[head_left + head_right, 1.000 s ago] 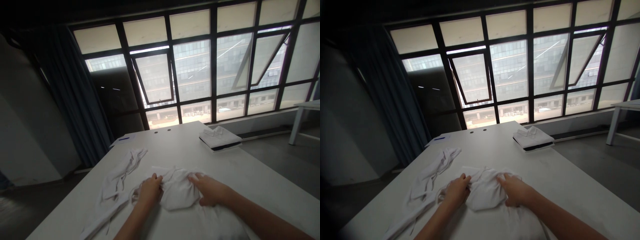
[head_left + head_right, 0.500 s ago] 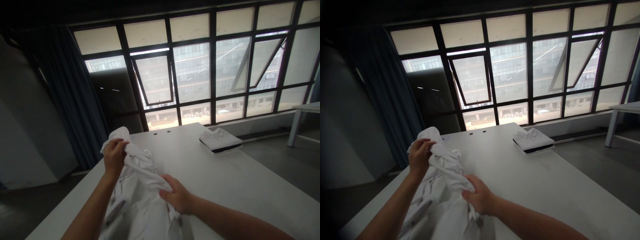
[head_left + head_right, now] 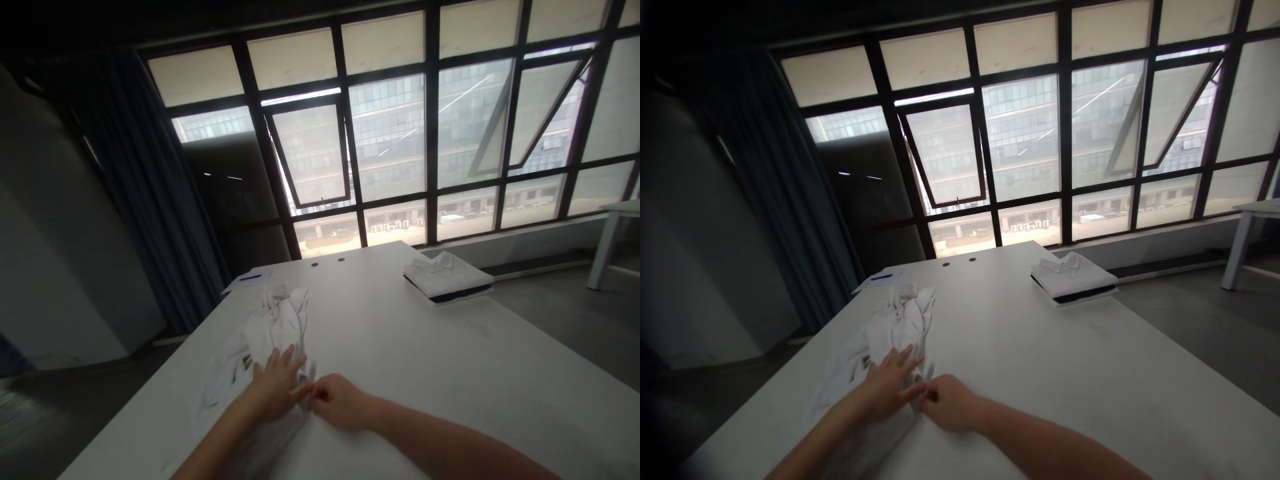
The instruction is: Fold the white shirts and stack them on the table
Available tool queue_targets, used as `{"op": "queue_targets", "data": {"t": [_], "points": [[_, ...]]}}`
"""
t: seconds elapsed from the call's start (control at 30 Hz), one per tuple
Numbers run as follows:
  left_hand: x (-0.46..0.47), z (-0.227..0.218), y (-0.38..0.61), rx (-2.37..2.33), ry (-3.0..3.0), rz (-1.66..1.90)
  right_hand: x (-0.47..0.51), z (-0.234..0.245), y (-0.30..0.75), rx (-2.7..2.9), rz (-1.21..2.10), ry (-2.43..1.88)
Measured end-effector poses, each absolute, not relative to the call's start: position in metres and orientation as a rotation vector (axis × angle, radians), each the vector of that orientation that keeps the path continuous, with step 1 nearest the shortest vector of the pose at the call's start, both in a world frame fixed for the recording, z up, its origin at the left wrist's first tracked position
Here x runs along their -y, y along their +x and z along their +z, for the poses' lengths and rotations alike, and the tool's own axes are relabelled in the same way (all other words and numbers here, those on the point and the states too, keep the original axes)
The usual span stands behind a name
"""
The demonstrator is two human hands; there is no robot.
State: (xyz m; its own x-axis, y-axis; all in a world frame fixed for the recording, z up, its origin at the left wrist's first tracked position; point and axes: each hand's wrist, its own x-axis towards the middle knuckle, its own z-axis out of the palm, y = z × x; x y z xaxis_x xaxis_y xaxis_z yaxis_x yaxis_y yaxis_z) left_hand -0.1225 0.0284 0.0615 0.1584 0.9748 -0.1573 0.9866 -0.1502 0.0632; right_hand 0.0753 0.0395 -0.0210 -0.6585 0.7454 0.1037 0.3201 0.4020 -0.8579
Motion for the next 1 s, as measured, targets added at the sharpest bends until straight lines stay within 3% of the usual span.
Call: {"op": "queue_targets", "data": {"t": [0.17, 0.43, 0.7, 1.0], "points": [[0.008, 0.038, -0.119, -2.1, 2.334, -0.356, -0.071, 0.016, 0.117, 2.36, 0.965, -0.964], [0.01, 0.064, -0.175, -2.266, 2.215, -0.673, -0.137, 0.034, 0.222, 2.216, 0.309, -1.403], [-0.015, 0.041, -0.074, -1.823, 2.534, -0.005, -0.19, 0.012, 0.332, 1.918, -0.122, -1.837], [-0.049, -0.028, -0.036, -1.67, 2.533, 0.31, -0.223, -0.018, 0.375, 1.795, -0.143, -1.99]]}}
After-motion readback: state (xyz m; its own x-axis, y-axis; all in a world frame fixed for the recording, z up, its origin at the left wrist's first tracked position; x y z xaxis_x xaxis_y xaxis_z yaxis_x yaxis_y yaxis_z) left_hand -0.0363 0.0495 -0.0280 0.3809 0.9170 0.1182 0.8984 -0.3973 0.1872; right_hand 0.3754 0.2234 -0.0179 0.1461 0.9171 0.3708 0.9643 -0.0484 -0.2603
